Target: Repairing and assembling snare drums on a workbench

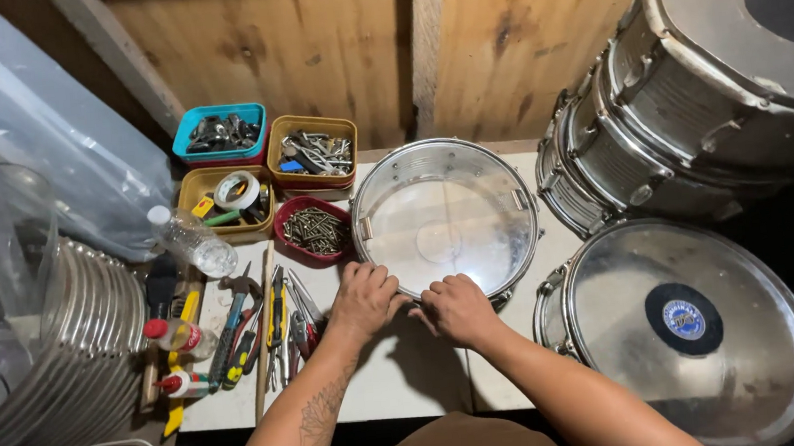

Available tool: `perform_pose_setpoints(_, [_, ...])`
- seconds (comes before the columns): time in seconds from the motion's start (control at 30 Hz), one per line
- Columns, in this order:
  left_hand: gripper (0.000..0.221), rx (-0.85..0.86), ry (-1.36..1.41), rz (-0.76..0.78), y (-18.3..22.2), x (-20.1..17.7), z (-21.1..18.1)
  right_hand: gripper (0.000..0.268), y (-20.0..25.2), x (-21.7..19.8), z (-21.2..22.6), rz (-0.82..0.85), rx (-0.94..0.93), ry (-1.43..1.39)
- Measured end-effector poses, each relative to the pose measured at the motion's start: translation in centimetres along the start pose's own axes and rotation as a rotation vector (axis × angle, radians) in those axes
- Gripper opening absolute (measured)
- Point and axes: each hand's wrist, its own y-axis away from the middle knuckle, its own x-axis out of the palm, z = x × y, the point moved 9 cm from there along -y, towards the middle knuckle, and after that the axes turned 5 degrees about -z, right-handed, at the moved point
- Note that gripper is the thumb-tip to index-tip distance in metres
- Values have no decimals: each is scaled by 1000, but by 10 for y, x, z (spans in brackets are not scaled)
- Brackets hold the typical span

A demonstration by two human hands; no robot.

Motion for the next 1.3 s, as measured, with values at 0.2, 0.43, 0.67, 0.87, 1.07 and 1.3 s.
perform_pose_setpoints(0.2, [47,87,28,-30,-12,-8,-6,25,16,10,-7,28,76,16])
perform_pose_setpoints(0.43, [46,98,120,-116,-22,-8,-38,29,42,-29,-25,-46,155,104])
perform_pose_setpoints(0.67, [45,24,272,-156,-26,-25,-75,32,73,-59,-54,55,270,70])
perform_pose_setpoints(0.87, [30,-62,395,-155,-16,-62,-48,33,78,-78,-56,146,338,76])
perform_pose_setpoints(1.07, [42,-1471,440,223,126,32,130,35,92,-65,-64,194,411,88])
perform_pose_setpoints(1.3, [53,-1932,709,3,166,104,182,41,92,-61,-64,230,421,152])
